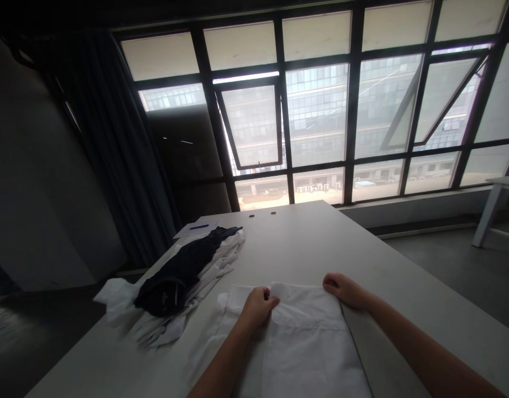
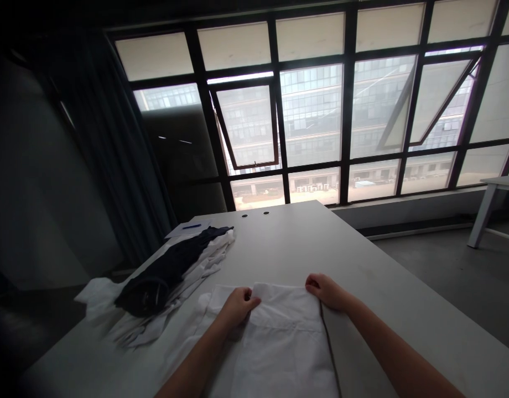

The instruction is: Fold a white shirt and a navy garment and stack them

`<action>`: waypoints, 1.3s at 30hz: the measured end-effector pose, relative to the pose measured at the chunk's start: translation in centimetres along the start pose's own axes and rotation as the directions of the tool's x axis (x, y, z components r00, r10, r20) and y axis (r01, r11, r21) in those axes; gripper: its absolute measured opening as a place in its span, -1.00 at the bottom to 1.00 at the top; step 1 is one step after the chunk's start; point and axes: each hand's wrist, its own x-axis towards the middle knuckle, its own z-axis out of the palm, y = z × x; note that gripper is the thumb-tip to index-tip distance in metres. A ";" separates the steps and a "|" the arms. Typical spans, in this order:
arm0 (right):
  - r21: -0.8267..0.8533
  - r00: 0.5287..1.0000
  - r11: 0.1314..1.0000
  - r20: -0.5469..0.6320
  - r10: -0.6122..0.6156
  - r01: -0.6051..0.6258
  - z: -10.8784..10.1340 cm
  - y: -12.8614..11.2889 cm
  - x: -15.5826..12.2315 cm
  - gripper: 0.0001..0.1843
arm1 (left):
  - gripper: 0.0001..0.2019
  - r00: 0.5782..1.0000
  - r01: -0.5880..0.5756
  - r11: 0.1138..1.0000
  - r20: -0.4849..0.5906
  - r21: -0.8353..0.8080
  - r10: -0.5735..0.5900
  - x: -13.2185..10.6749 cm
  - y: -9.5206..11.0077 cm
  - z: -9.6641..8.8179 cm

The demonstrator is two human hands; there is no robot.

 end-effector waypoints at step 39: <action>-0.233 1.000 0.972 0.008 -0.018 0.019 4.2 -6.3 -2.3 -0.31 | -0.51 0.894 -0.427 0.830 0.032 0.360 0.446 -2.9 4.7 -1.3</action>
